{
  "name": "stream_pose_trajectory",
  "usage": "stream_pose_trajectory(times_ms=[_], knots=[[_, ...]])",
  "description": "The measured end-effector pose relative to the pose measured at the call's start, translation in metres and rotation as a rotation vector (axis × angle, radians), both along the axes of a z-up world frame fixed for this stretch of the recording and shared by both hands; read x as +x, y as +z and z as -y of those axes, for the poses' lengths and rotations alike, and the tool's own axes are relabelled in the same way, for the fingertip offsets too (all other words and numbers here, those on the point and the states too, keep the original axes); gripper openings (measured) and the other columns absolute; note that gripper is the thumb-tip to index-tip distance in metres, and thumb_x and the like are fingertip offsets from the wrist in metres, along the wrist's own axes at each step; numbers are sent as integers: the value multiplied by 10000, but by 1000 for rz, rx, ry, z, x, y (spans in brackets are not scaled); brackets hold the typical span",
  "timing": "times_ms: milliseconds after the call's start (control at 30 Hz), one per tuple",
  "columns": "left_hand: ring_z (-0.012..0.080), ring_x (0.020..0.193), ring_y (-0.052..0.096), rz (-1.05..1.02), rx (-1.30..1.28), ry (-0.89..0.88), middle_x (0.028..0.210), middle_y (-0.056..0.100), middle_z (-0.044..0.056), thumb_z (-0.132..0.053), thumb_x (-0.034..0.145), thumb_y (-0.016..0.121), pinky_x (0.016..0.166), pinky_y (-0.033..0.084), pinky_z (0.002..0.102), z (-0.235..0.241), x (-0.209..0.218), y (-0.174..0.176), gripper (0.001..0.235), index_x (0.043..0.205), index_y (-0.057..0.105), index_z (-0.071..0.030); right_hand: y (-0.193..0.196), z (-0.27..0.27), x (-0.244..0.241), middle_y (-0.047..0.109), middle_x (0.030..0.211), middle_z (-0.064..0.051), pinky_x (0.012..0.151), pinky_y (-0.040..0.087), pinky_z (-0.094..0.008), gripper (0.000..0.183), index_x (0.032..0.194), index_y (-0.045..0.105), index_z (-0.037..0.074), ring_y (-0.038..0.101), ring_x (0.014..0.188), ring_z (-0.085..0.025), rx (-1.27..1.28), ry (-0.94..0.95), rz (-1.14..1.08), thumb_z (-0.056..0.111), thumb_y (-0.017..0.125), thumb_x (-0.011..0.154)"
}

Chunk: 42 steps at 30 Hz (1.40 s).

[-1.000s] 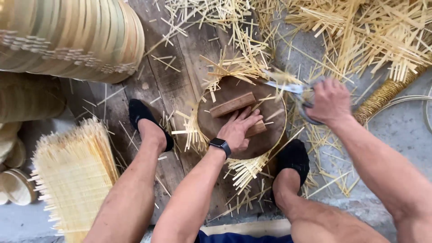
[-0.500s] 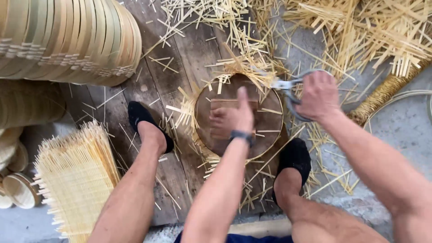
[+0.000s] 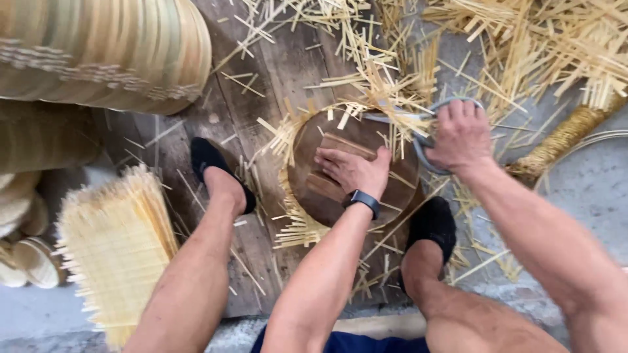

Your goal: The person sits on a low stool in a bamboo workshop and finishes a round woven bamboo winnowing basket. They trim the excess bamboo strips around the edge with scissors, fit a thin bamboo rim hoop over the woven mat, press the mat into a round wooden mold, and tuck the strip ends under the rim to secure it.

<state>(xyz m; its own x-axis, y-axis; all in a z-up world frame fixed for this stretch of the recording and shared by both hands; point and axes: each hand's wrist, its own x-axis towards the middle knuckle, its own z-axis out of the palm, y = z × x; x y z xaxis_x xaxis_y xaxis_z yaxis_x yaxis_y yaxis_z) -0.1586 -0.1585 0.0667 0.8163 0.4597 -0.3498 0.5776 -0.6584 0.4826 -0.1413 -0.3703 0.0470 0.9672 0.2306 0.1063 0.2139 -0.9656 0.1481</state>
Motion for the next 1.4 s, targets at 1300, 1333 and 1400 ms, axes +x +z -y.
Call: stream_pose_trajectory(times_ms=[1300,1333,1400], knots=[[405,1542,185,-84,-117,-1076,1638,216,256,-212,574,869,1244,192,530,-76,-12,33,1323,1559,13,10,-38,33,7,652,818,-50,606,555,-314,143,891,608,143,643,739,-165,719,-280,-530,237,522,956],[386,1550,205,-71,-136,-1088,1652,245,221,-175,616,833,1251,198,535,-77,-14,27,1235,1576,69,-24,-43,46,0,635,835,-42,639,558,-337,135,907,595,159,632,756,-177,706,-235,-470,252,507,949],[368,1558,225,-61,-160,-1096,1666,275,186,-138,658,796,1257,204,541,-77,-19,19,1153,1592,125,-58,-53,54,-9,619,852,-35,671,561,-359,131,923,582,175,620,774,-189,689,-188,-416,268,492,942]])
